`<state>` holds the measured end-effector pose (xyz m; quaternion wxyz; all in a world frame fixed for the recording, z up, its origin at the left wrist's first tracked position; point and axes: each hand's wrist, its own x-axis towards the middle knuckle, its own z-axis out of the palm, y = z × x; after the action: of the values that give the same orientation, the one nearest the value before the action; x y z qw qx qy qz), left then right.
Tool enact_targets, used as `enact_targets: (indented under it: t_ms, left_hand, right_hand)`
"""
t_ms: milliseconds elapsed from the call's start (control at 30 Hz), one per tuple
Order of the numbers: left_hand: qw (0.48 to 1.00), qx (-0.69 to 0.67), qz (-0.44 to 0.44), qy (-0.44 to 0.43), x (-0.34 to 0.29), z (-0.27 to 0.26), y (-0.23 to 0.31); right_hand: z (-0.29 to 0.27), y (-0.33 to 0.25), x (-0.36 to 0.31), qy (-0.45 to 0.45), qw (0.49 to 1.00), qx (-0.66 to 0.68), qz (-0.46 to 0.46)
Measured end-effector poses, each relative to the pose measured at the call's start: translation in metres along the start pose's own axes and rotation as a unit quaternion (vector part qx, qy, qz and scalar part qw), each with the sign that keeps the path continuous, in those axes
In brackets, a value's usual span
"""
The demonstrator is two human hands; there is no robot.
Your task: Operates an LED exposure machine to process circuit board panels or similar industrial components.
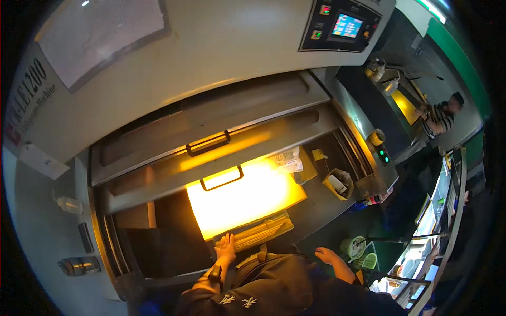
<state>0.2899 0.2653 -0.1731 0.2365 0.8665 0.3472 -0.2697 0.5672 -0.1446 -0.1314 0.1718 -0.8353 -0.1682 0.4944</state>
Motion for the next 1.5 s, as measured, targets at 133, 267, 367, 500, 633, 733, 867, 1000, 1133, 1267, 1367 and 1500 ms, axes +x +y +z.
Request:
enact_targets:
  t_ms: [133, 267, 367, 500, 633, 733, 867, 1000, 1133, 1267, 1367, 1500]
  left_hand:
    - [0.998, 0.018, -0.063, -0.023, 0.01, 0.019, 0.008]
    - [0.977, -0.164, -0.138, 0.004, 0.051, 0.02, 0.033]
    - [0.738, -0.664, -0.068, 0.101, 0.064, 0.049, 0.002]
    - [0.396, -0.91, 0.056, 0.107, 0.049, -0.033, 0.035]
    - [0.211, -0.957, 0.014, 0.199, -0.002, -0.048, 0.055]
    - [0.172, -0.956, -0.007, 0.236, -0.039, -0.049, 0.085]
    - [0.055, -0.957, 0.063, 0.276, -0.099, -0.036, 0.138]
    - [0.071, -0.96, -0.031, 0.27, -0.154, -0.008, 0.153]
    - [0.076, -0.949, -0.018, 0.306, -0.226, -0.025, 0.187]
    - [0.162, -0.92, 0.025, 0.356, -0.297, -0.099, 0.221]
    - [0.191, -0.911, 0.116, 0.346, -0.328, -0.15, 0.226]
    - [0.233, -0.871, 0.307, 0.304, -0.347, -0.198, 0.215]
  right_hand:
    - [-0.002, -0.056, -0.036, 0.026, 0.995, 0.098, -0.018]
    - [0.022, 0.011, -0.035, 0.009, 0.991, 0.128, -0.035]
    - [0.027, 0.09, -0.016, -0.047, 0.989, 0.126, -0.059]
    - [0.022, 0.163, -0.03, -0.034, 0.995, -0.032, -0.089]
    - [-0.017, 0.15, -0.064, -0.01, 0.996, -0.08, -0.024]
    - [-0.024, 0.177, -0.071, -0.016, 0.987, -0.103, -0.123]
    - [-0.03, 0.212, -0.076, -0.003, 0.998, -0.016, -0.066]
    - [-0.012, 0.283, -0.046, -0.113, 0.988, -0.102, -0.009]
    - [0.012, 0.382, -0.002, -0.118, 0.99, -0.054, -0.055]
    - [0.025, 0.399, 0.018, -0.078, 0.974, -0.161, -0.141]
    - [0.03, 0.38, 0.036, -0.046, 0.959, -0.21, -0.183]
    - [0.034, 0.264, 0.033, 0.038, 0.968, -0.14, -0.203]
